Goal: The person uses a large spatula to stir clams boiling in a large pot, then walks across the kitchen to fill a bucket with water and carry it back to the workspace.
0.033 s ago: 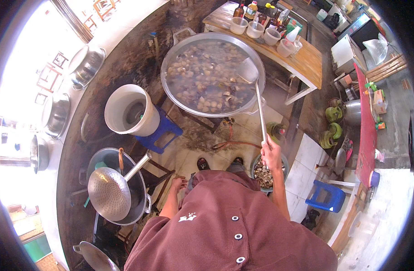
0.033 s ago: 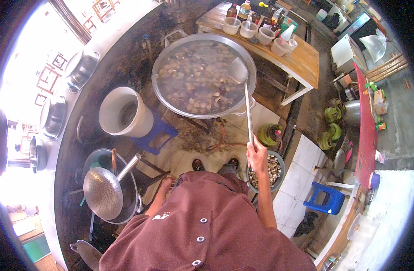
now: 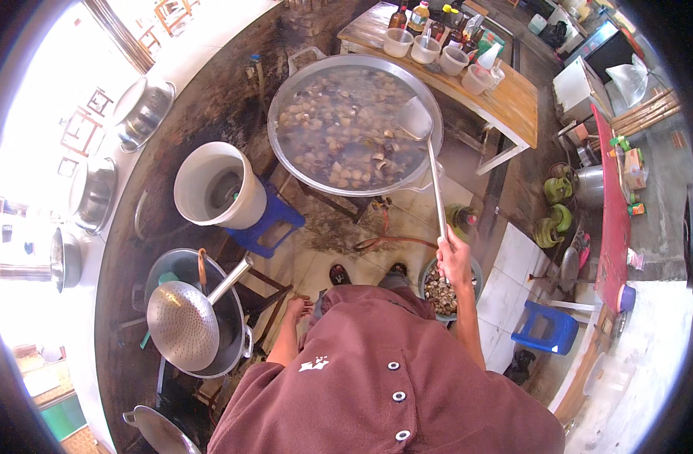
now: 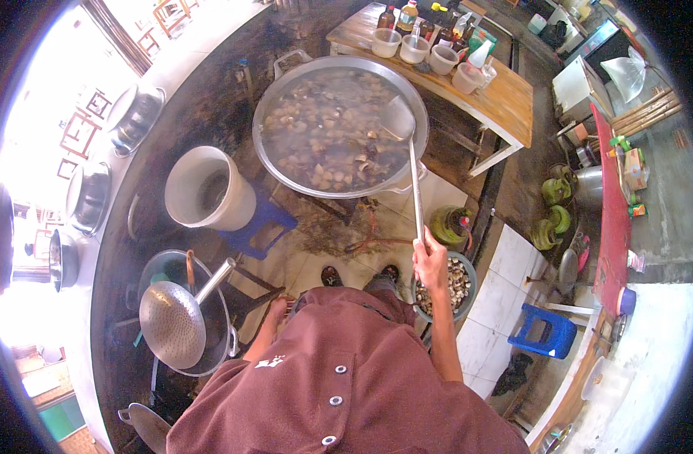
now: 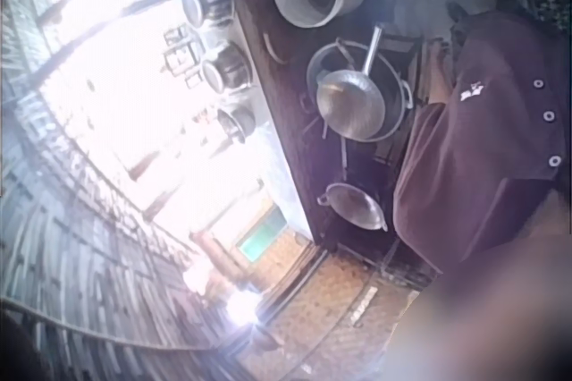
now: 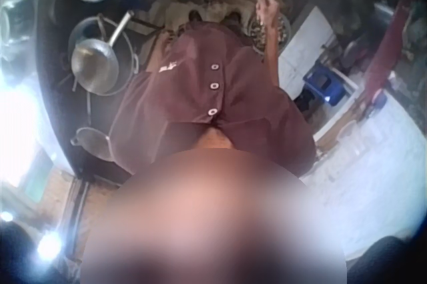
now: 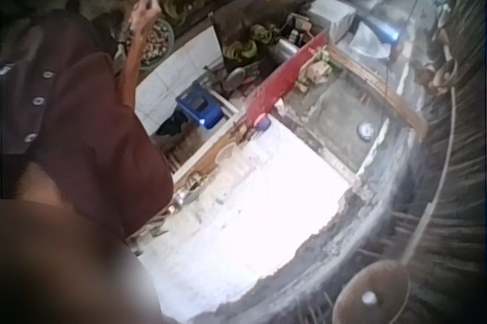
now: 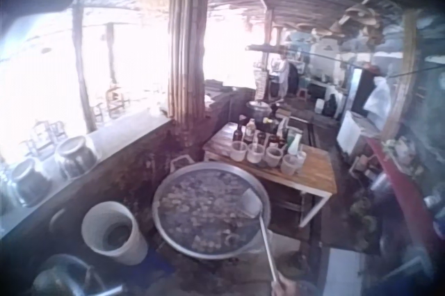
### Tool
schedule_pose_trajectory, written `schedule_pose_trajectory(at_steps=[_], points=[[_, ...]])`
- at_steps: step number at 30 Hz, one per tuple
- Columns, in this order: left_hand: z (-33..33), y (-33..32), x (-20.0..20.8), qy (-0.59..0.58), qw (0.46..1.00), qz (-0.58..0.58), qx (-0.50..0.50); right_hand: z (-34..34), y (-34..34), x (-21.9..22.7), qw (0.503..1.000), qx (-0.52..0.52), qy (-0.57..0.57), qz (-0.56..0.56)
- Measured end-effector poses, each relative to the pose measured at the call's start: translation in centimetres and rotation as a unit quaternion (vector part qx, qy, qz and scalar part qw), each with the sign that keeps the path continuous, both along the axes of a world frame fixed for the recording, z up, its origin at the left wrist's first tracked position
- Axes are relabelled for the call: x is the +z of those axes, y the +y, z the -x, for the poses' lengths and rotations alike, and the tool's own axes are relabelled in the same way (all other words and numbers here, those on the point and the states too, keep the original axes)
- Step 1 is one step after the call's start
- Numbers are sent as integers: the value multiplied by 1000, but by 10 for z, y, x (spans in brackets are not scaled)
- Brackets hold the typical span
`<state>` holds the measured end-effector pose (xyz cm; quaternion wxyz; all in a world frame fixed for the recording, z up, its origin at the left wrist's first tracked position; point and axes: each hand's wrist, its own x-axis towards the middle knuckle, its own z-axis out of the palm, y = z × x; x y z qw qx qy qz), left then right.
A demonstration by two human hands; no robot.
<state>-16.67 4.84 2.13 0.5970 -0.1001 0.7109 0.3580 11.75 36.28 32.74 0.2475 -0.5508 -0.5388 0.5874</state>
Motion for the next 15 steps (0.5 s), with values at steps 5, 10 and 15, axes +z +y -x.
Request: schedule_pose_trajectory(at_steps=[5, 10, 15], points=[[-2, -8, 1, -5, 1000, 18, -6, -13, -15, 2, 1000, -5, -17, -4], [-3, -8, 5, -8, 1000, 20, -6, -18, -20, 1, 1000, -2, -26, -9], [1, 4, 3, -4, 1000, 4, -16, -10, -10, -4, 1000, 0, -1, -1]])
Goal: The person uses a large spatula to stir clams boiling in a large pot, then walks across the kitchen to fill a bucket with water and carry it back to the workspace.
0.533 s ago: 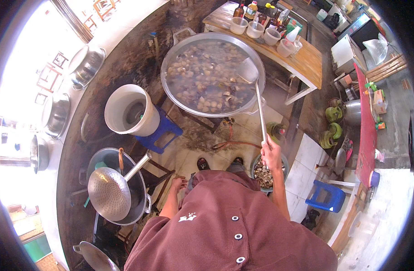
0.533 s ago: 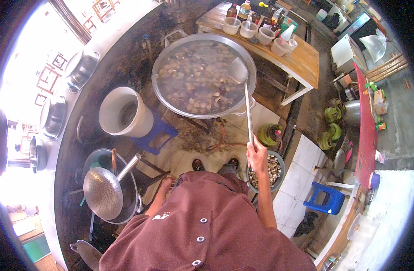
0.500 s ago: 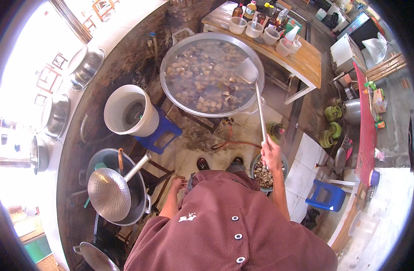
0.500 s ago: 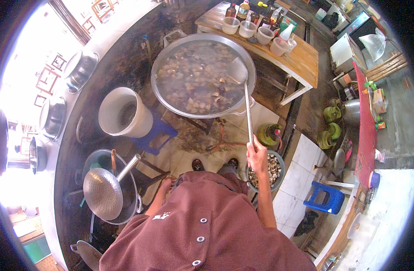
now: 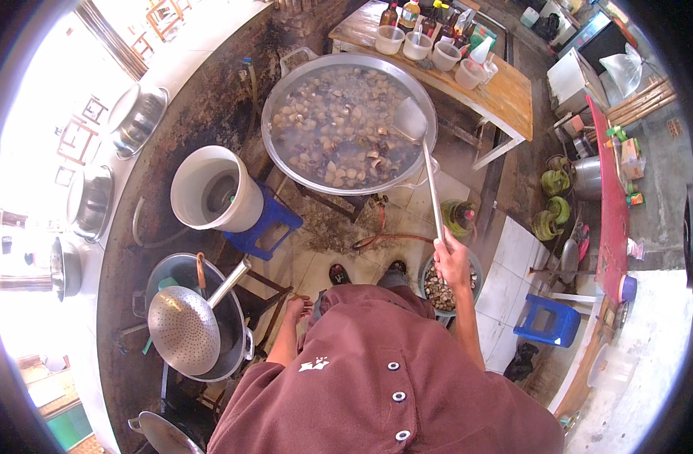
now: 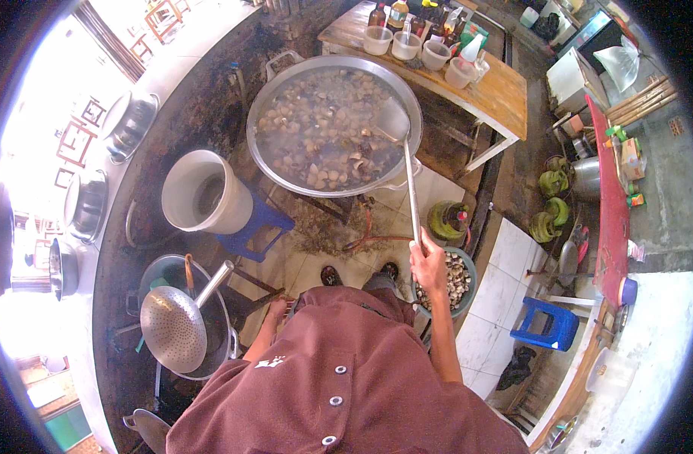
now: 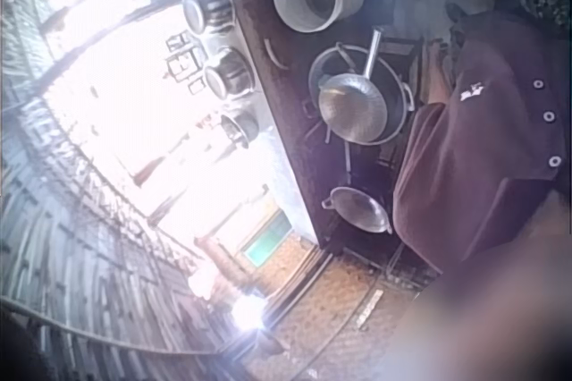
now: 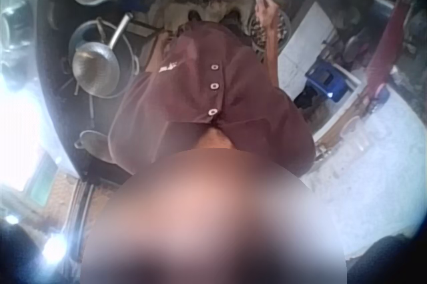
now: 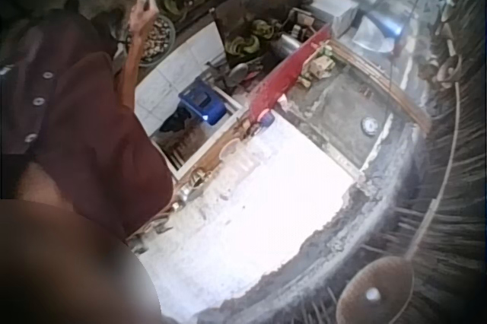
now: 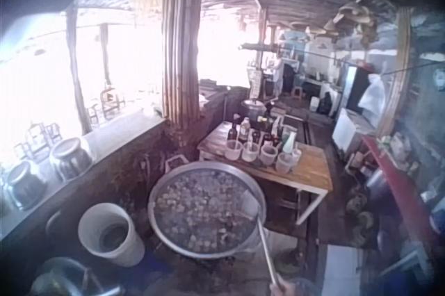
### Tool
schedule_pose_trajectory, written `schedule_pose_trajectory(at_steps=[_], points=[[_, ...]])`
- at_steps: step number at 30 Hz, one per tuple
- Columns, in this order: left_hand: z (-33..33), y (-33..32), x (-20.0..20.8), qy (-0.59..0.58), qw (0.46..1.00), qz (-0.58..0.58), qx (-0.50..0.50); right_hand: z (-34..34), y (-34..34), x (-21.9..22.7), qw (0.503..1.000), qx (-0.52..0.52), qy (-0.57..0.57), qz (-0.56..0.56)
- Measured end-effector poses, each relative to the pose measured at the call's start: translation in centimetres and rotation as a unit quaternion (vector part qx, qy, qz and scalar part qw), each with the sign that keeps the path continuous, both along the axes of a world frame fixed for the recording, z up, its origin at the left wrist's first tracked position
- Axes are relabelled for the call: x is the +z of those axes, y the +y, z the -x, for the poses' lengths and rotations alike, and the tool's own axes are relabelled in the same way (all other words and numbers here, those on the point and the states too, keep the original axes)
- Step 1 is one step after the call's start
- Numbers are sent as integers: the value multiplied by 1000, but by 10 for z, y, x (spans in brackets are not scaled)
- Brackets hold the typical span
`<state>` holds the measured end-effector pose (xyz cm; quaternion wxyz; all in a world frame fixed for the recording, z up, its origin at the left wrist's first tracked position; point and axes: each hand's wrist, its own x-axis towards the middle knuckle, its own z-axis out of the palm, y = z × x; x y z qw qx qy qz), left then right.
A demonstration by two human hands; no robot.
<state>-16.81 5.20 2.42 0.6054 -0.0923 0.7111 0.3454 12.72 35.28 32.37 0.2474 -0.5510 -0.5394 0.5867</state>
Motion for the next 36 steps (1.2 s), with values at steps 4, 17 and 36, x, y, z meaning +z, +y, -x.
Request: schedule_pose_trajectory(at_steps=[4, 17, 36], points=[[1, -2, -1, 9, 1000, 10, -13, 11, 2, -3, 1000, 4, 12, 26], [-3, -16, 8, 18, 1000, 14, 12, 35, 21, -16, 957, -32, 216, 191], [12, 2, -18, 19, 999, 17, -20, -134, 13, -10, 914, -327, 233, 55]])
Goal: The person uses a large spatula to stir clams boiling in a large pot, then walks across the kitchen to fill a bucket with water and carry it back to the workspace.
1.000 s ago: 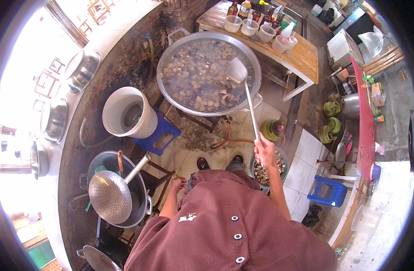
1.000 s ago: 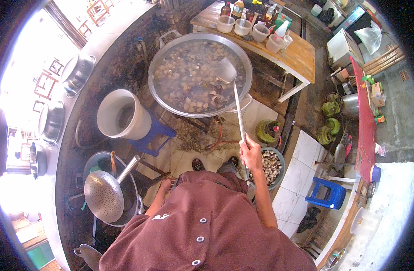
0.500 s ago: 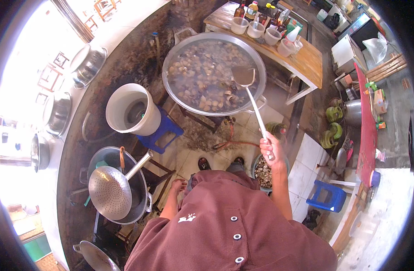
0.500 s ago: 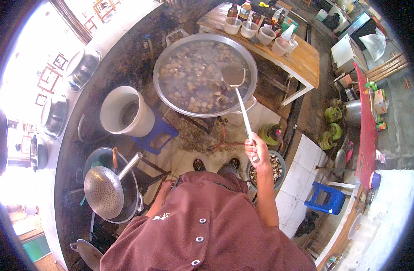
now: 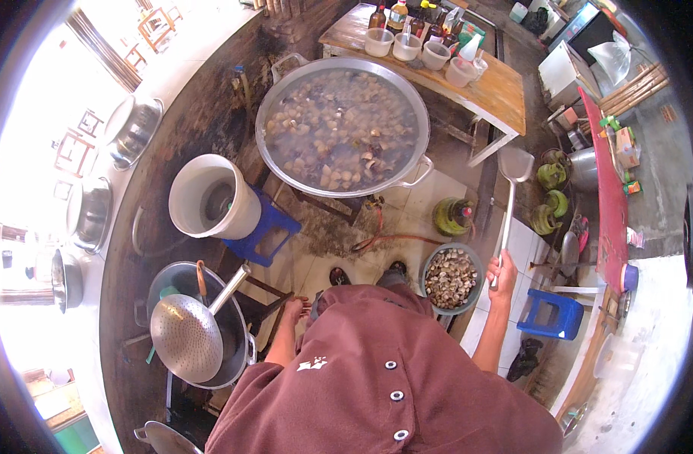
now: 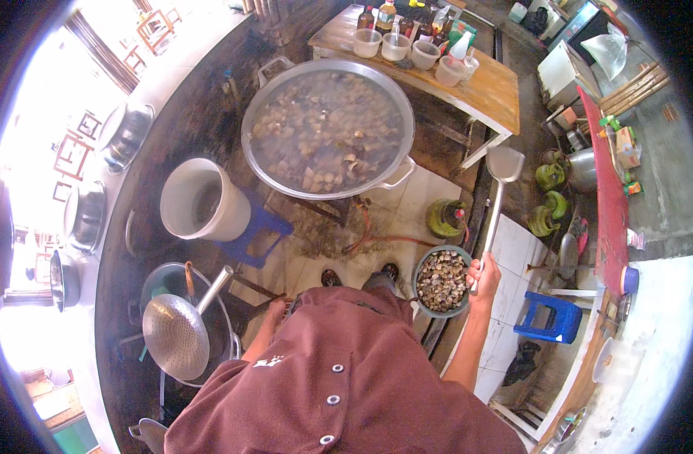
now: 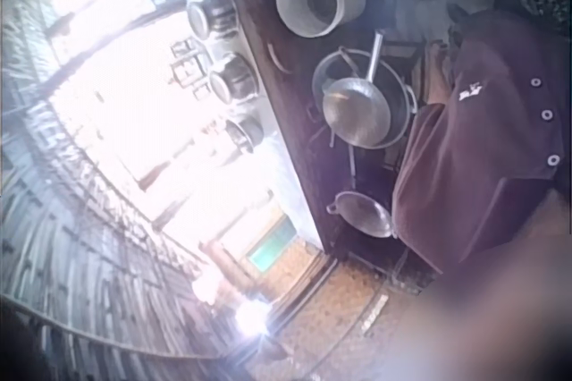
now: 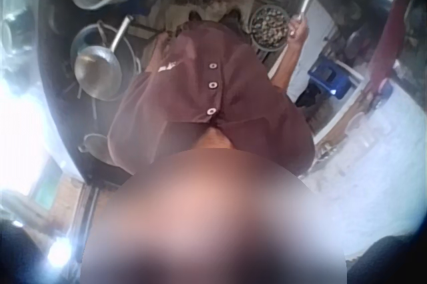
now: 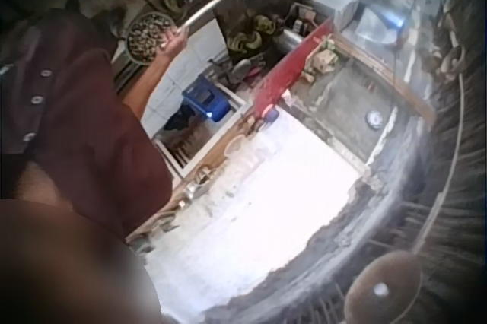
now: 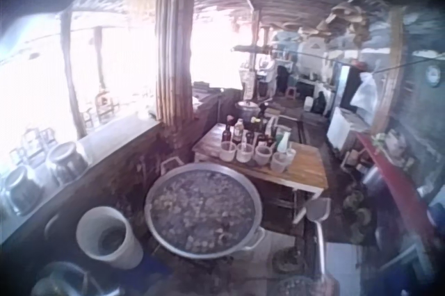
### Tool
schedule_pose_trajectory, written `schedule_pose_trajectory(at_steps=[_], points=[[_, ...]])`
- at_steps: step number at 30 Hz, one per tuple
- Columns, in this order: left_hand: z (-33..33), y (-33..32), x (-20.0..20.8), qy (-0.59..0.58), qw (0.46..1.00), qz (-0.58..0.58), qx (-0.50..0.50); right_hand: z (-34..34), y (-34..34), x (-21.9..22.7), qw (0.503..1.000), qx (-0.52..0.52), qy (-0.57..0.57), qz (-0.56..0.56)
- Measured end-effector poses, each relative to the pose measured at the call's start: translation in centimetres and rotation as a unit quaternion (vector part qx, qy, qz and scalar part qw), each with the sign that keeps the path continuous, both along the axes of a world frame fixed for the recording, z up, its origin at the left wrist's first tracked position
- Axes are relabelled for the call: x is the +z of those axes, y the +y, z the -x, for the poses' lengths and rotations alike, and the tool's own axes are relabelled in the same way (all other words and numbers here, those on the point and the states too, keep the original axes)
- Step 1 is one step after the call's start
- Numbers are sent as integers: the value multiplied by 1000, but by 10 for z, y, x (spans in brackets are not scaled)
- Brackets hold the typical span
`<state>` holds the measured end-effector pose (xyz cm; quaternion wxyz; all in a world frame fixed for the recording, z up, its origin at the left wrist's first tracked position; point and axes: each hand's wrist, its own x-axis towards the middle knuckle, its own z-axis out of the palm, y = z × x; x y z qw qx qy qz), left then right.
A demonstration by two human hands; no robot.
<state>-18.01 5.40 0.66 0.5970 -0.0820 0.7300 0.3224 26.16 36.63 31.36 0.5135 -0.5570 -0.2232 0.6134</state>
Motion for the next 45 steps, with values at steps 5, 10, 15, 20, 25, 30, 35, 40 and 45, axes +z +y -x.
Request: schedule_pose_trajectory(at_steps=[5, 10, 15, 20, 25, 30, 35, 40, 45], points=[[5, 13, 20, 3, 999, -19, -37, -12, -1, -33, 980, -85, -180, -18], [6, 25, 30, 6, 998, -7, -55, 34, -14, -68, 957, 9, -291, -9], [2, 30, 35, 23, 995, -2, -100, 81, -40, -62, 973, 147, -172, 42], [-1, 17, 28, 13, 998, -30, -53, 96, -23, -58, 976, 135, -162, 47], [-14, -8, 24, 43, 997, -12, -67, 62, 1, -49, 975, 90, -194, 58], [-26, -24, 39, 32, 991, 61, -113, 50, -10, -31, 976, 78, -203, 16], [-29, -8, 28, 72, 993, 44, -86, 58, -25, -11, 945, 158, -276, -72], [-7, 28, 3, 8, 999, -28, -38, 96, -15, -1, 885, 263, -353, -153], [-1, 40, 12, -6, 992, -119, 36, 169, 3, 2, 886, 395, -208, -130]])
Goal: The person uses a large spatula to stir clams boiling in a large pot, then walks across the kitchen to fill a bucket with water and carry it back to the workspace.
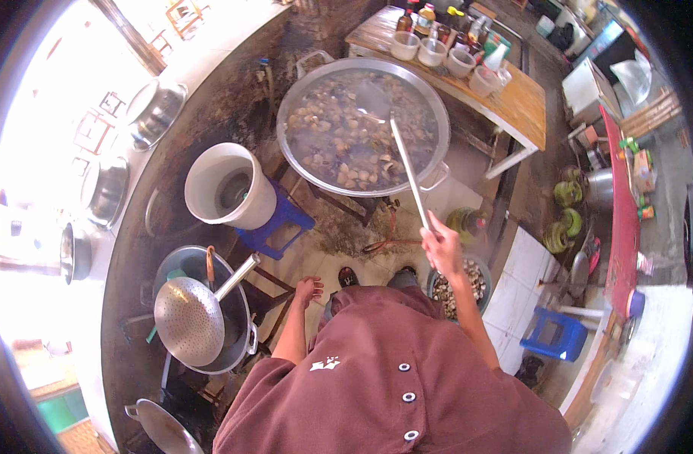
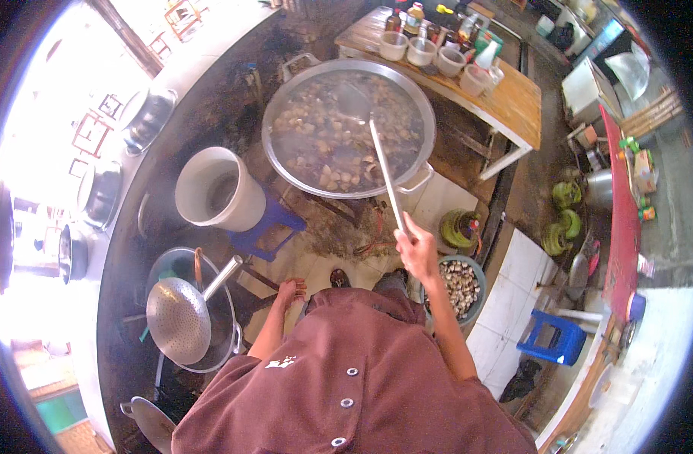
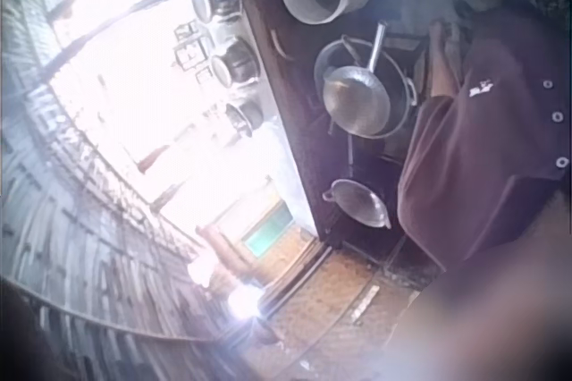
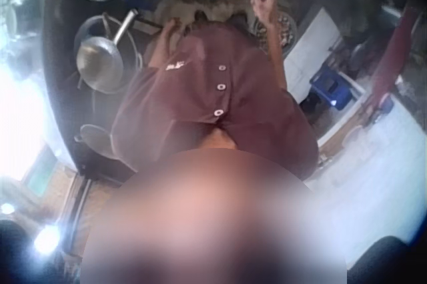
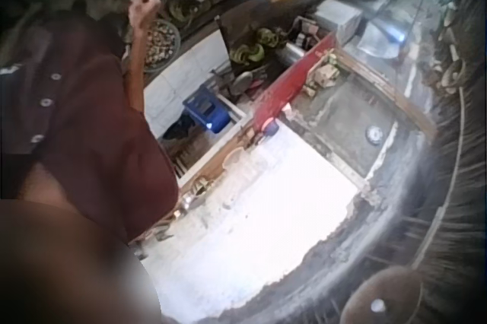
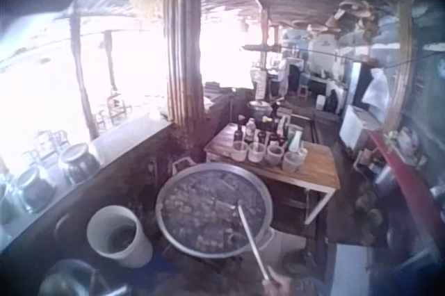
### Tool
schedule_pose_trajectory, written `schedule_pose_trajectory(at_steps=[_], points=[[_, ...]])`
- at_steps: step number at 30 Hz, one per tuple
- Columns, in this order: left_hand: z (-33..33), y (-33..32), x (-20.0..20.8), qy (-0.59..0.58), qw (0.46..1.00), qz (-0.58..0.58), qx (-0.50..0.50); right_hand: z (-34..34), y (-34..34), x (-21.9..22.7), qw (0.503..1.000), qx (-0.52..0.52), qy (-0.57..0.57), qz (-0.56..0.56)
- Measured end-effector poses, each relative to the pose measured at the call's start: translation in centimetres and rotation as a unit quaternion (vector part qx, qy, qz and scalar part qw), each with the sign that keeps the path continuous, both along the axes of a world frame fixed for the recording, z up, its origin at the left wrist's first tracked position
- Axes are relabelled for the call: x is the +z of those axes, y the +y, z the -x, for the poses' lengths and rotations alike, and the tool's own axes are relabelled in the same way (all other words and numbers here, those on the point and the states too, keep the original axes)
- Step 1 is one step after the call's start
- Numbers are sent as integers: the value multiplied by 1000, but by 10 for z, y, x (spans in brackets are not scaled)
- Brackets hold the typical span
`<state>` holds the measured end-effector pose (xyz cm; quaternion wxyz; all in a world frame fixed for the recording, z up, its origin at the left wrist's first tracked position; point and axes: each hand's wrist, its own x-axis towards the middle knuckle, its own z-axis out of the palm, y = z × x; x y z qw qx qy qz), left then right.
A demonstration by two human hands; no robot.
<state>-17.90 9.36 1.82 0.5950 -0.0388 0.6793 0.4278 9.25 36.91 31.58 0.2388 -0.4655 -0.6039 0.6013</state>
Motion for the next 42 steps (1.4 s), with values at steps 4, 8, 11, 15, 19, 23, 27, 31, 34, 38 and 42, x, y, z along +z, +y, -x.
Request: schedule_pose_trajectory(at_steps=[4, 8, 11, 15, 19, 23, 27, 31, 34, 38, 42], points=[[-18, -29, 9, 3, 998, 54, 21, 94, 47, -11, 995, 92, 32, 22], [-46, -96, 0, -27, 989, 78, 124, 149, 63, -26, 991, 125, -49, -14], [-78, -160, -14, -75, 969, 118, 204, 136, 47, -33, 987, 148, -63, -25], [-127, -232, -29, -103, 945, 176, 256, 82, 18, -36, 983, 157, -85, -38], [-141, -257, -44, -108, 940, 199, 254, 52, -6, -31, 983, 131, -82, -103], [-102, -227, -55, -96, 957, 157, 227, 45, -12, -14, 994, 99, -36, 29], [-31, -155, -41, -49, 978, 2, 204, 45, -16, -7, 984, 109, 38, 134], [30, -65, -12, -1, 987, -12, 162, 37, -17, -9, 981, 133, 11, 143], [45, -34, 0, 17, 988, -38, 147, 32, -17, -11, 977, 123, 25, 171], [41, -39, -9, -14, 990, 1, 142, 30, -19, -12, 967, 81, 80, 227], [10, -85, -21, -66, 989, 46, 127, 10, -10, -4, 964, 34, 86, 250]])
